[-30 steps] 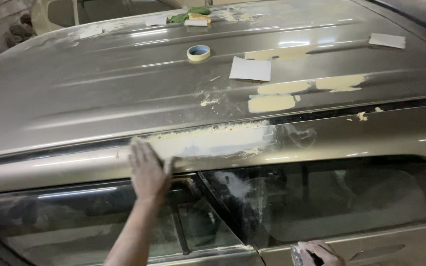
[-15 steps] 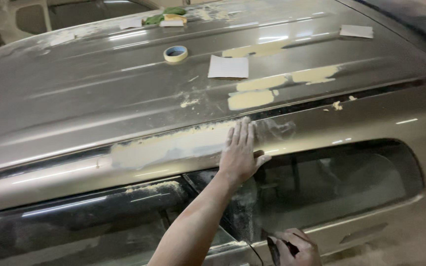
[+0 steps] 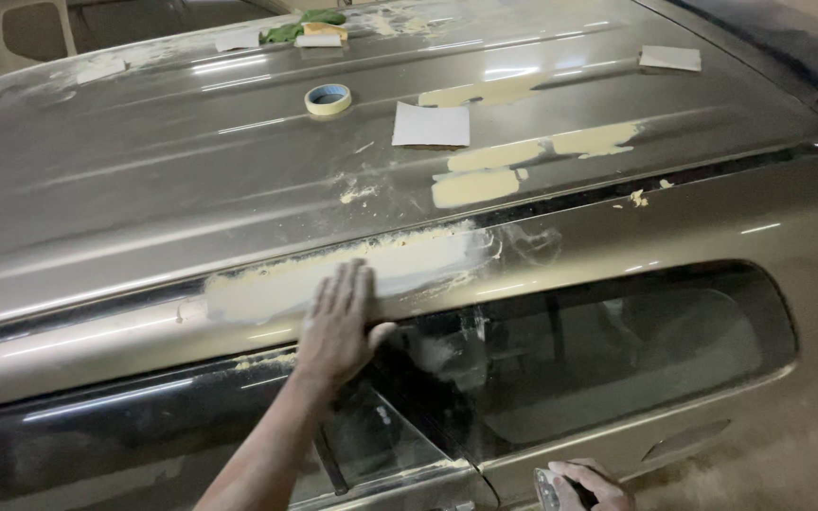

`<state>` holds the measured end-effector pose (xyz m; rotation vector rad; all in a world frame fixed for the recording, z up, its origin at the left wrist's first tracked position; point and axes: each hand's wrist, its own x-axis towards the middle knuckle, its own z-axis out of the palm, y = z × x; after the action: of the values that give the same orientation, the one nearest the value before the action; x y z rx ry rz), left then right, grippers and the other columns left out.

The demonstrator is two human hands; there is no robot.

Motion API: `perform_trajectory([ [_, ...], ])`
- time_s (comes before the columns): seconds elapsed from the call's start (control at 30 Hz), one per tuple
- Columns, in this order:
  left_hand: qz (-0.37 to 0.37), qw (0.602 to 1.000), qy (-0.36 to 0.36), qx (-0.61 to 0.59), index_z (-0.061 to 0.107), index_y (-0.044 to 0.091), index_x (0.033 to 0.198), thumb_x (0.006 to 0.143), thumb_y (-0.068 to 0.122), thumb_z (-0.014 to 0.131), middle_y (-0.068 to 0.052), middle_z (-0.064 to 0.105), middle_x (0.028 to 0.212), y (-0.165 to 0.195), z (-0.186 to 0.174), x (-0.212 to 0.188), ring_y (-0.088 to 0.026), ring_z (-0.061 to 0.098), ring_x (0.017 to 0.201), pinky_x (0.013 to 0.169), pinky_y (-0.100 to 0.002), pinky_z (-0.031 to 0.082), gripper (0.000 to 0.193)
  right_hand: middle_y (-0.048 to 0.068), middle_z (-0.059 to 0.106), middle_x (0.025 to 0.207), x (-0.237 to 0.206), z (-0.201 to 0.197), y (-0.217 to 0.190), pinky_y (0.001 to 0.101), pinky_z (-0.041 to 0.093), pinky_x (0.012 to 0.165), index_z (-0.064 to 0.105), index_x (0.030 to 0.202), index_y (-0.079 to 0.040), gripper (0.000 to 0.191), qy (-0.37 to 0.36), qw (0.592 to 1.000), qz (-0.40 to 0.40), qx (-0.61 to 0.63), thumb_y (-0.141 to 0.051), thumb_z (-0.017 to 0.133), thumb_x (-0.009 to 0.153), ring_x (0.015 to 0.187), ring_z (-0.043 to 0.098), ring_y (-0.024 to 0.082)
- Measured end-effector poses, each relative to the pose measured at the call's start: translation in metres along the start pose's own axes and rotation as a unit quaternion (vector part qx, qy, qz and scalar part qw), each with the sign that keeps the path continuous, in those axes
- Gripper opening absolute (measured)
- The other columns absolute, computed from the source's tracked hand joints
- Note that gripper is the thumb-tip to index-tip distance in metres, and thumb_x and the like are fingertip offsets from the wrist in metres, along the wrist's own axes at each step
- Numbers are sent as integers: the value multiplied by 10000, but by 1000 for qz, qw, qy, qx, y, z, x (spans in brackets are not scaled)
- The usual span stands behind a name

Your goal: The person sands a beige car's rear roofline and spoiler area using a sanding block. They repeatedly rub the surface to smooth the filler, occasionally pausing to wipe away dust and inspect the sanded area.

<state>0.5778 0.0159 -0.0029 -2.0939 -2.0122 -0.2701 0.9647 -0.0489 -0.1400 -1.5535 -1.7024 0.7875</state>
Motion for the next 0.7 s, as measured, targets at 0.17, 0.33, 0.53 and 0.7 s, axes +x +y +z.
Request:
perform_trajectory([
  [0.17, -75, 991, 109, 0, 253, 24, 1558, 931, 628, 486, -179, 250, 1641, -51, 5, -52, -303, 174, 1541, 1257, -442, 129, 901, 132, 834, 1019, -10, 15, -2, 343, 589, 959, 821, 1011, -20, 223, 45, 989, 96, 103, -27, 764, 796, 990, 796, 242],
  [0.33, -148, 971, 186, -39, 355, -35, 1517, 970, 528, 548, -216, 345, 1596, -57, 14, -92, -342, 273, 1492, 1212, -477, 204, 809, 132, 775, 999, -25, 23, -47, 345, 577, 910, 811, 964, 24, 191, 28, 995, 42, 87, -21, 712, 807, 988, 777, 236],
  [0.53, -239, 671, -90, -696, 695, 102, 1260, 952, 451, 591, -86, 750, 1148, 58, 54, -159, -251, 710, 1031, 885, -423, 568, 477, 143, 778, 966, -45, 29, -151, 371, 595, 855, 758, 989, 21, 280, -12, 947, -300, 116, -72, 742, 725, 938, 735, 279],
  [0.7, -197, 101, -268, -938, 597, 141, 1375, 1003, 556, 445, -85, 720, 1166, 63, 59, -211, -235, 712, 1061, 908, -394, 583, 577, 172, 755, 1121, -60, 71, -222, 518, 506, 1097, 710, 1139, -24, 345, -101, 822, -549, 111, -197, 765, 845, 1105, 738, 366],
])
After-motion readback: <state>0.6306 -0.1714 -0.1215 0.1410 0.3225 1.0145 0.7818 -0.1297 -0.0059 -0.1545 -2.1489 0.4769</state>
